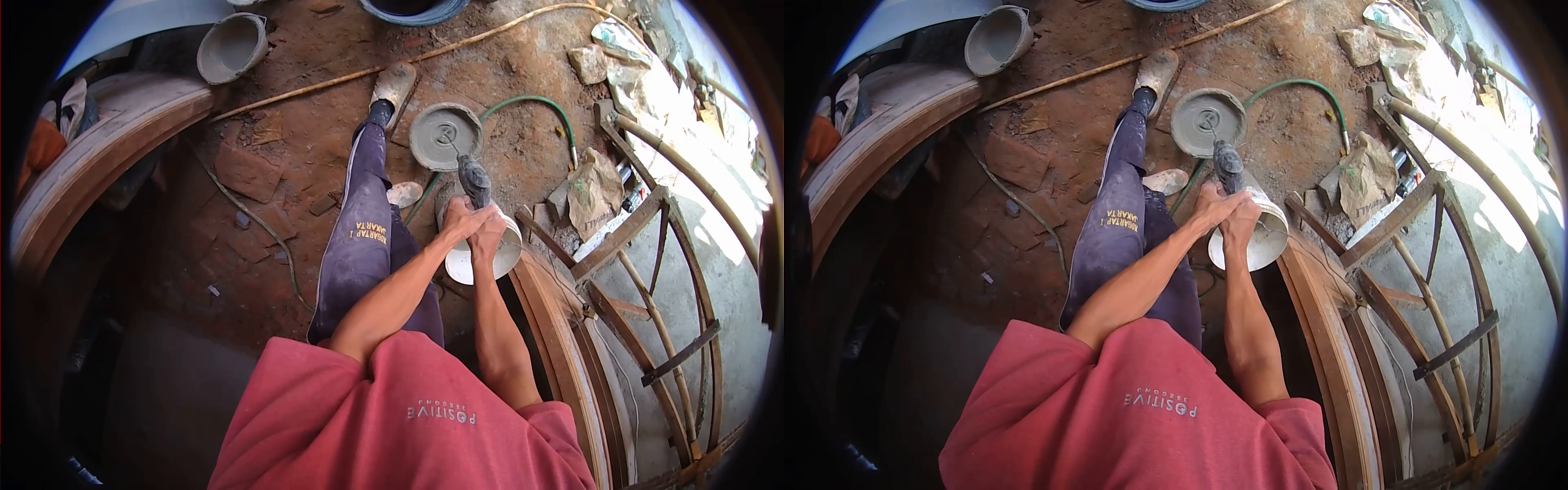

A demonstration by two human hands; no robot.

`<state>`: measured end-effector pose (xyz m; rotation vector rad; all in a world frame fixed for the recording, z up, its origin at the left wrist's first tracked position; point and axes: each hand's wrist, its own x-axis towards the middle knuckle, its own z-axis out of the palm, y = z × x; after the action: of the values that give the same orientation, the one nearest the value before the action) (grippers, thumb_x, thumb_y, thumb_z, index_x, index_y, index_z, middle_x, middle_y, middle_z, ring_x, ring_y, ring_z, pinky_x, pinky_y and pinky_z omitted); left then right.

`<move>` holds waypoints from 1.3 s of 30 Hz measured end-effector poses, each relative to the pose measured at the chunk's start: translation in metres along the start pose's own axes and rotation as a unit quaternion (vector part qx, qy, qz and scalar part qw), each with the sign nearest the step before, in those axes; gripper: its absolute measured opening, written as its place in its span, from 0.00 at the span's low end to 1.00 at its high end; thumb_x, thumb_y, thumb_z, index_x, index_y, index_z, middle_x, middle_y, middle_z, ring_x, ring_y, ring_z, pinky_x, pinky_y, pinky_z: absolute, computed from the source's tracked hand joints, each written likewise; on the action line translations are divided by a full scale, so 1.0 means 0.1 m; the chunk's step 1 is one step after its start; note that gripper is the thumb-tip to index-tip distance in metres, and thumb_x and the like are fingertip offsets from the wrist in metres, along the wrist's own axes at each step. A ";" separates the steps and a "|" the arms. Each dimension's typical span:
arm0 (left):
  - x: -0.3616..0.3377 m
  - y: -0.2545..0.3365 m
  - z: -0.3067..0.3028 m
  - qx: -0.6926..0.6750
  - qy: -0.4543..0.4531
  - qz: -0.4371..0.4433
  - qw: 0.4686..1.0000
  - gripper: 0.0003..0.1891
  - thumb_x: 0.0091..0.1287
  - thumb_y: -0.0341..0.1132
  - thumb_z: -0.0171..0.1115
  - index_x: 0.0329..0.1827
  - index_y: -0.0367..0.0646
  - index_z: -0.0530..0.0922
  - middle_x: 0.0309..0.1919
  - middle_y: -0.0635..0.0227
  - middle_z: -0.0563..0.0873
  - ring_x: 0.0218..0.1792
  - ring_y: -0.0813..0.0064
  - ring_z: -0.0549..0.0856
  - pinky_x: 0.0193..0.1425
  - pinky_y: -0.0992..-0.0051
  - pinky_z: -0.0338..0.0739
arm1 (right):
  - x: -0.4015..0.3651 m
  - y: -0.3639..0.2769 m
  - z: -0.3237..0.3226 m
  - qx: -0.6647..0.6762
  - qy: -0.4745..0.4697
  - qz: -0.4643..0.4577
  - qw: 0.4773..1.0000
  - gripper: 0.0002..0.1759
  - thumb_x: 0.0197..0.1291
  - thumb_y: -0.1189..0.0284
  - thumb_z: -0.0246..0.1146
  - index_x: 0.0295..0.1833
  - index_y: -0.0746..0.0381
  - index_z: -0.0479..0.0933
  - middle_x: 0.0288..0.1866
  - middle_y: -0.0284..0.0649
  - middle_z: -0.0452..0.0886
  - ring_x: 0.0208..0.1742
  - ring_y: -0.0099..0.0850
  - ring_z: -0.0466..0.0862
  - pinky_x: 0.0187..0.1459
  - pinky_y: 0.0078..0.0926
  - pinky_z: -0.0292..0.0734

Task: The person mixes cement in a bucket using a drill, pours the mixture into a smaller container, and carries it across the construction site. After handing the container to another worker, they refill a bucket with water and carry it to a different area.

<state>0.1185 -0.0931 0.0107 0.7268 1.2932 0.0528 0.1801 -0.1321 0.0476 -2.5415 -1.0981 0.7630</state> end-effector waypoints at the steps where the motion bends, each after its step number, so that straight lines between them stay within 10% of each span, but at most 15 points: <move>1: 0.00 0.02 0.01 -0.044 -0.003 0.009 0.999 0.22 0.47 0.47 0.73 0.24 0.32 0.79 0.24 0.62 0.83 0.26 0.74 0.81 0.32 0.69 0.75 | 0.02 0.00 0.00 -0.007 0.002 -0.003 1.000 0.23 0.60 0.60 0.58 0.24 0.70 0.68 0.17 0.53 0.72 0.19 0.44 0.74 0.23 0.38 0.66; 39: -0.07 0.08 0.02 -0.039 -0.007 -0.018 0.999 0.22 0.48 0.47 0.73 0.27 0.33 0.80 0.25 0.61 0.84 0.28 0.73 0.83 0.34 0.70 0.76 | 0.00 0.01 -0.04 0.027 -0.012 0.025 0.999 0.23 0.61 0.60 0.56 0.25 0.72 0.70 0.18 0.54 0.73 0.19 0.40 0.75 0.23 0.37 0.68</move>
<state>0.1211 -0.0905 0.0208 0.6361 1.2836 0.0689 0.1834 -0.1330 0.0503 -2.5294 -1.0108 0.8277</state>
